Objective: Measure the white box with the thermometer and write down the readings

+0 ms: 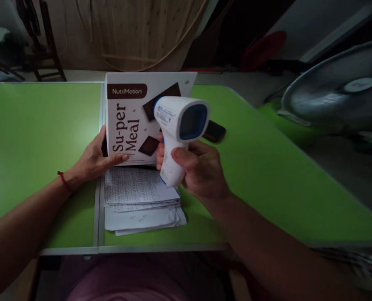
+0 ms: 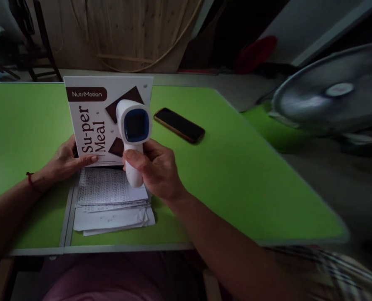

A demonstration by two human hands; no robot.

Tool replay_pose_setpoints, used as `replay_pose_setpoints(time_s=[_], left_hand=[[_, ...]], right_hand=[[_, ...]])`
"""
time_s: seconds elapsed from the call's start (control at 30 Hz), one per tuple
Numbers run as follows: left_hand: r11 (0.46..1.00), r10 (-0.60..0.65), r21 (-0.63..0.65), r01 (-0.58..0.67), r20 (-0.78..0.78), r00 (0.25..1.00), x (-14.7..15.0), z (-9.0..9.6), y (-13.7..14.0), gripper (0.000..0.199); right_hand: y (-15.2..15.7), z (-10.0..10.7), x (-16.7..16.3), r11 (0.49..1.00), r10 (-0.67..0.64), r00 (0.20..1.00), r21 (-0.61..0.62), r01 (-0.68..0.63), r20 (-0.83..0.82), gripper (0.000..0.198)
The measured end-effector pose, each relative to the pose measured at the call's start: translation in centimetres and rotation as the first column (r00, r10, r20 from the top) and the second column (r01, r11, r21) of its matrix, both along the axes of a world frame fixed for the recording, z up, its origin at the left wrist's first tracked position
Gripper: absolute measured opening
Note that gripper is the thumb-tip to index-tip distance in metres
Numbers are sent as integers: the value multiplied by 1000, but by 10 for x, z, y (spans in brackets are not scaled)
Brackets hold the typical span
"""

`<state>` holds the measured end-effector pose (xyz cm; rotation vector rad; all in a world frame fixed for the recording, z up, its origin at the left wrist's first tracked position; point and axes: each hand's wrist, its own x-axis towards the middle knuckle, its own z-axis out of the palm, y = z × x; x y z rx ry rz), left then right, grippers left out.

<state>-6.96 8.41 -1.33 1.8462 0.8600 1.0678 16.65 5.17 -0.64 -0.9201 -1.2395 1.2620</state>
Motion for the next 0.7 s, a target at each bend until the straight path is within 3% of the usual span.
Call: replay_pose_setpoints(time_s=[0.4, 0.7], left_hand=[[1000, 1, 2, -1, -11, 1000, 0, 1, -1, 55], [994, 35, -101, -35, 2, 999, 3, 10, -8, 57]], right_hand=[[-3, 1, 0, 999, 10, 999, 32, -11, 38, 28], [-5, 2, -1, 999, 28, 998, 27, -30, 51, 36]])
